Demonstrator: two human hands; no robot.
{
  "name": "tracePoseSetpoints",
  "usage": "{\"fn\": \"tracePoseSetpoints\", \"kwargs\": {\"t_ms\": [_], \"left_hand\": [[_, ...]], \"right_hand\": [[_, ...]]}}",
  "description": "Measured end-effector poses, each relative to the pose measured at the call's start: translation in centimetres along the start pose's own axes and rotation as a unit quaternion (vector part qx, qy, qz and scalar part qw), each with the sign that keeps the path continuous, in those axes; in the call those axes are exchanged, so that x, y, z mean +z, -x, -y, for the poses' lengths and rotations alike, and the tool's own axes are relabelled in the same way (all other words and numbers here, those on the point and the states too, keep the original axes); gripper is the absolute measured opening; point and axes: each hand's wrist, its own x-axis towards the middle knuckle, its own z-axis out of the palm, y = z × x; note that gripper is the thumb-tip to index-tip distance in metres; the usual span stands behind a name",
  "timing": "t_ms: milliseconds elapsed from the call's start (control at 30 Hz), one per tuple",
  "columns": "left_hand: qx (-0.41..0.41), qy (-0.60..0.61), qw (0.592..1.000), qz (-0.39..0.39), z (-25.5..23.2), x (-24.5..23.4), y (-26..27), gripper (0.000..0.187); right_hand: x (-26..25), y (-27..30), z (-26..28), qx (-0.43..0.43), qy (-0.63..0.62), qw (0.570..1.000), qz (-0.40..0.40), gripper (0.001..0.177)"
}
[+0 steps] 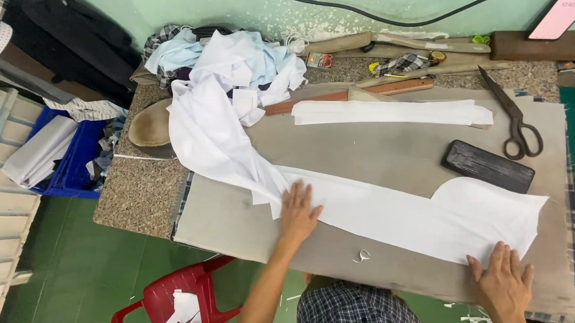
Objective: The person cuts a long strip of white fabric using shears, then irons it flat on a work table using a steam iron and a black pressing block. They repeat this process with several fabric pieces, folding and trimming them as needed.
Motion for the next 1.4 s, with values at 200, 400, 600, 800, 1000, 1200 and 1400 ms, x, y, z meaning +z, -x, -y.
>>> {"fn": "tracePoseSetpoints", "kwargs": {"t_ms": [200,400,600,800,1000,1200,1400], "left_hand": [[0.062,0.038,0.996,-0.055,9.8,-4.3,2.9,0.070],[0.095,-0.004,0.991,-0.089,10.4,-3.8,3.3,0.047],[0.107,-0.145,0.982,-0.063,9.8,-5.5,10.4,0.040],[0.022,-0.076,0.992,-0.095,4.4,-9.4,9.2,0.055],[-0.139,0.042,0.988,-0.060,4.1,-3.1,5.5,0.062],[-0.230,-0.055,0.969,0.069,9.8,-5.8,2.8,0.068],[-0.258,-0.094,0.954,0.121,14.2,-5.4,2.2,0.077]], "right_hand": [[0.8,-1.9,4.5,-0.082,0.060,0.990,-0.094,0.086],[-1.3,-3.5,11.0,-0.121,-0.058,0.990,0.038,0.079],[-0.1,-2.3,7.2,-0.098,-0.053,0.993,0.050,0.081],[-0.7,-1.9,6.5,-0.138,-0.058,0.989,0.000,0.077],[-1.5,-3.6,7.8,-0.095,-0.104,0.990,-0.003,0.075],[-2.3,-3.2,13.7,-0.077,-0.022,0.997,0.008,0.074],[-4.2,-2.3,18.6,-0.099,-0.069,0.992,0.034,0.070]]}}
